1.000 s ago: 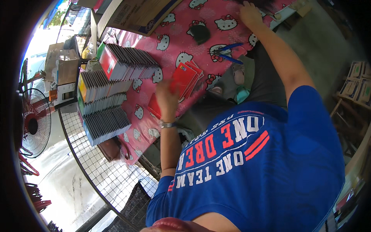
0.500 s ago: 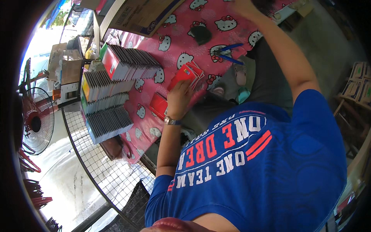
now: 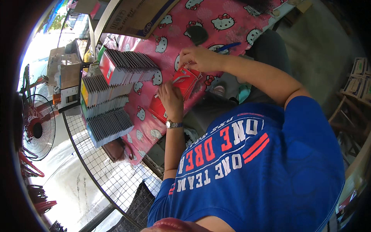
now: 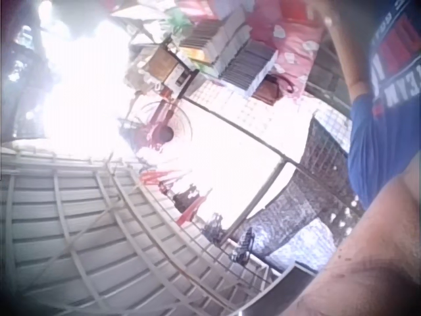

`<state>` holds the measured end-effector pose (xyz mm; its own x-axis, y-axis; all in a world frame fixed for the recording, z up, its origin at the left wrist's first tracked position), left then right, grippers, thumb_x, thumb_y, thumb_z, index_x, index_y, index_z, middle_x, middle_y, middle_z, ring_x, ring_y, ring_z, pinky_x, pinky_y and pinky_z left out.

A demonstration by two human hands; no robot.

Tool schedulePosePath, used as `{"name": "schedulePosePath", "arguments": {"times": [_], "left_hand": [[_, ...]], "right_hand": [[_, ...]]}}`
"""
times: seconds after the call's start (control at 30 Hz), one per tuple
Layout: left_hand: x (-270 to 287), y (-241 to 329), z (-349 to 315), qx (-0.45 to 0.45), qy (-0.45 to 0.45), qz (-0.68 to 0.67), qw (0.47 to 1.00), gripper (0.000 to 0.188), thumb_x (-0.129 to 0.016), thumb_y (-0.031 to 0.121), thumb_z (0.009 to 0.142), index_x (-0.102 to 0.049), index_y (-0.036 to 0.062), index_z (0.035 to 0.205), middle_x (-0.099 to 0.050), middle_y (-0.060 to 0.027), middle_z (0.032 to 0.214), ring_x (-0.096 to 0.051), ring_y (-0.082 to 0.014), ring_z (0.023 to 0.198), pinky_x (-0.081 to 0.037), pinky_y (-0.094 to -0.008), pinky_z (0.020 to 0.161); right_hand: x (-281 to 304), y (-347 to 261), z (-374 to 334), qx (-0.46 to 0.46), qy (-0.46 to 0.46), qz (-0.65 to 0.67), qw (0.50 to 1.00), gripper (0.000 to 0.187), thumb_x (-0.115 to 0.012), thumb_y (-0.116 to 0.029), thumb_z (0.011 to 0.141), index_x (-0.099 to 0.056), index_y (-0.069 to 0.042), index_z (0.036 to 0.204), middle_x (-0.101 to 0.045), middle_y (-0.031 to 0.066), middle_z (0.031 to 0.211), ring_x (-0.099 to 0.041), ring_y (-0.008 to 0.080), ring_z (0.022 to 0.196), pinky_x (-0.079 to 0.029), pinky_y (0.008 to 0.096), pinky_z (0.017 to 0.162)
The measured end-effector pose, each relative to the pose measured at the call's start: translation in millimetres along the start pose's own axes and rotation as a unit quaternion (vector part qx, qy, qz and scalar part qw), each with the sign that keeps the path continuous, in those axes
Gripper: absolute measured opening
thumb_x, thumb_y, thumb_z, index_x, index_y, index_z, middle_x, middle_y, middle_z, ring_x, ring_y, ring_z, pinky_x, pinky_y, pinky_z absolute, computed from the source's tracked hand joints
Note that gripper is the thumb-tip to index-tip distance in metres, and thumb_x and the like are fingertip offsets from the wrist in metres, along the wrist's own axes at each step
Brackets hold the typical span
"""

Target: The person organizes red and gray notebooks by hand on a table, flipping through the pages of a red notebook and then stacking them into neat piles.

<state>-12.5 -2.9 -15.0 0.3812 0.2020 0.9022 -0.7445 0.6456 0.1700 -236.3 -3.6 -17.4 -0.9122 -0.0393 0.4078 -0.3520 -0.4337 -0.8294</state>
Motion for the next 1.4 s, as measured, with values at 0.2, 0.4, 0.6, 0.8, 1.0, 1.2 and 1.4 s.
{"name": "schedulePosePath", "arguments": {"times": [0.2,0.4,0.6,0.8,1.0,1.2,1.4], "left_hand": [[-3,1,2,0.007,0.006,-0.047,0.999,0.021,-0.055,0.010,0.083,-0.057,0.0049,0.104,-0.060,-0.0142,0.097,-0.054,-0.0338,0.095,-0.037,-0.0474,0.091],[-1,4,3,-0.006,0.008,-0.054,0.998,0.018,-0.057,0.016,0.089,-0.058,0.0061,0.104,-0.060,-0.0125,0.095,-0.054,-0.0319,0.095,-0.036,-0.0455,0.091],[-7,7,5,-0.023,0.019,-0.056,0.998,0.020,-0.058,0.020,0.091,-0.058,0.0074,0.107,-0.060,-0.0117,0.094,-0.054,-0.0312,0.096,-0.032,-0.0474,0.098],[-6,14,7,-0.039,0.002,0.011,0.999,0.026,-0.060,0.021,0.090,-0.054,0.0063,0.111,-0.059,-0.0111,0.098,-0.054,-0.0299,0.097,-0.030,-0.0499,0.100],[-5,4,0,-0.029,0.013,-0.038,0.999,0.023,-0.061,0.019,0.089,-0.056,0.0076,0.108,-0.060,-0.0113,0.101,-0.054,-0.0298,0.101,-0.030,-0.0503,0.102],[-1,9,5,-0.032,-0.024,-0.042,0.998,0.026,-0.065,0.020,0.086,-0.058,0.0080,0.108,-0.060,-0.0117,0.104,-0.053,-0.0324,0.106,-0.027,-0.0517,0.106],[-2,-15,-15,0.064,0.017,-0.074,0.995,0.032,-0.074,0.024,0.078,-0.061,0.0119,0.105,-0.056,-0.0084,0.106,-0.049,-0.0318,0.107,-0.034,-0.0501,0.097]], "right_hand": [[-4,-8,-1,0.011,-0.040,0.002,0.999,0.017,-0.068,-0.004,0.080,-0.071,-0.009,0.096,-0.059,0.0045,0.094,-0.059,0.0241,0.090,-0.048,0.0358,0.078],[-1,-14,-7,0.066,-0.037,-0.098,0.992,0.018,-0.067,-0.005,0.082,-0.070,-0.008,0.100,-0.060,0.0036,0.091,-0.059,0.0221,0.089,-0.047,0.0348,0.079],[-3,-12,-4,-0.225,-0.147,0.080,0.960,0.019,-0.063,-0.008,0.087,-0.065,-0.007,0.106,-0.060,0.0056,0.094,-0.060,0.0242,0.090,-0.048,0.0378,0.077],[-1,-26,4,-0.098,-0.154,-0.019,0.983,0.030,-0.059,-0.018,0.091,-0.056,-0.009,0.119,-0.065,0.0180,0.088,-0.064,0.0328,0.088,-0.050,0.0422,0.073],[15,-5,42,-0.163,-0.226,-0.094,0.956,0.038,-0.063,-0.020,0.085,-0.050,-0.011,0.119,-0.062,0.0157,0.099,-0.063,0.0365,0.089,-0.050,0.0453,0.076],[74,95,50,0.026,-0.236,-0.327,0.915,0.043,-0.075,-0.024,0.069,-0.064,-0.005,0.106,-0.069,0.0161,0.099,-0.064,0.0283,0.099,-0.049,0.0408,0.078],[14,-6,54,-0.161,-0.381,0.384,0.826,0.041,-0.076,-0.021,0.064,-0.068,-0.005,0.101,-0.060,0.0113,0.107,-0.060,0.0270,0.097,-0.048,0.0364,0.081]]}}
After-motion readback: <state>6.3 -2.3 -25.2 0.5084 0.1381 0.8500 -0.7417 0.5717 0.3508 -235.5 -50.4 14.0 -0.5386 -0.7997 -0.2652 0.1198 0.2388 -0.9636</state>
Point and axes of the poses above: each hand's wrist, its own z-axis towards the middle knuckle, its own x-axis out of the back of the hand, y = z × x, the point moved 1 cm from there along z, towards the middle knuckle
